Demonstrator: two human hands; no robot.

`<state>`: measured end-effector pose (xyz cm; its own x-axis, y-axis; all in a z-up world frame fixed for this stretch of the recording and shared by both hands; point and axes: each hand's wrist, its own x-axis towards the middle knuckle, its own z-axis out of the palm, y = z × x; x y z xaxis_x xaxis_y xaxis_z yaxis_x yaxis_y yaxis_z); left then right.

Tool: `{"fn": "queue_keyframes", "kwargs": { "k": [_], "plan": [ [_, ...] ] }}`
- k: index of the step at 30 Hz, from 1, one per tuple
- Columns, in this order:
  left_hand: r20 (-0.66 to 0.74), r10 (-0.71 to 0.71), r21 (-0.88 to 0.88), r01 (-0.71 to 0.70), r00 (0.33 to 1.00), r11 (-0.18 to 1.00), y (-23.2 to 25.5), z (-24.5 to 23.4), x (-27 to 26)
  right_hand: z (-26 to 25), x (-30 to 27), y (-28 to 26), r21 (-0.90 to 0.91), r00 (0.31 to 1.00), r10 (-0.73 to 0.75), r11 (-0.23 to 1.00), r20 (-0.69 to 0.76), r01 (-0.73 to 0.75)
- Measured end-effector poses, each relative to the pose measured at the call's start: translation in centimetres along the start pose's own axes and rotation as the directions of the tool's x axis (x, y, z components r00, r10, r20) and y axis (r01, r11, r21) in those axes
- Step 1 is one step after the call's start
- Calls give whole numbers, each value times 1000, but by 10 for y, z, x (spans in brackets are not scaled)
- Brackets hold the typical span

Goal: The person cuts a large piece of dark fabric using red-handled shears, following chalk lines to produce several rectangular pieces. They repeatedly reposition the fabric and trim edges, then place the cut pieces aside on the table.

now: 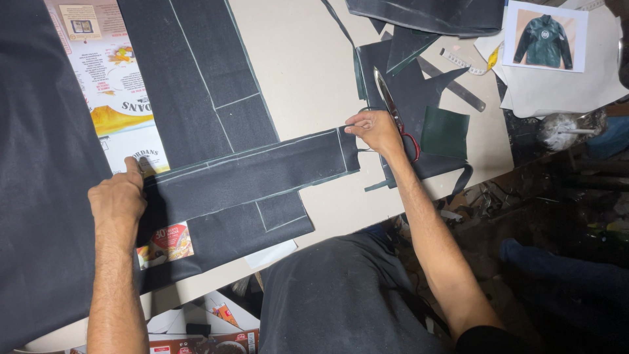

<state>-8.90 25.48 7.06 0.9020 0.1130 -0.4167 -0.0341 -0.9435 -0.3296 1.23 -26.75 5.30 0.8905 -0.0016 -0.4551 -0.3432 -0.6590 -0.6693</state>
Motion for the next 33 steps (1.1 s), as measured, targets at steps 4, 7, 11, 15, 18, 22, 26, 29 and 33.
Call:
{"fn": "queue_keyframes", "kwargs": {
  "k": [4,7,11,15,18,22,26,29,33],
  "plan": [
    [14,-3,-3,3,1000,1000,0,-2,2,-4,2,1,38,999,-38,999,-27,39],
    [11,-6,-30,6,1000,1000,0,-6,0,-7,2,-4,47,999,-43,998,-29,44],
    [-75,14,-63,-19,997,998,-3,-24,-3,-17,-1,-18,105,999,-28,994,-20,30],
    [-181,8,-103,-27,983,994,-15,-57,-13,-35,-9,-41,200,977,-171,961,-124,193],
    [-425,6,-103,-55,905,993,-27,-75,-32,-52,-24,-51,258,910,-301,891,-285,375],
    [-693,48,-103,-164,720,981,-28,-75,-48,-57,-58,-38,102,748,-507,796,-429,597],
    [-646,154,5,-197,748,980,-14,-43,-43,-25,-75,-6,-121,772,-547,833,-325,539],
    [-501,220,76,-211,837,974,-1,-15,-35,-2,-75,18,-94,824,-512,858,-240,506],
    [-457,229,78,-217,860,973,4,10,-33,6,-75,36,-113,842,-492,870,-222,479]
  ]
}}
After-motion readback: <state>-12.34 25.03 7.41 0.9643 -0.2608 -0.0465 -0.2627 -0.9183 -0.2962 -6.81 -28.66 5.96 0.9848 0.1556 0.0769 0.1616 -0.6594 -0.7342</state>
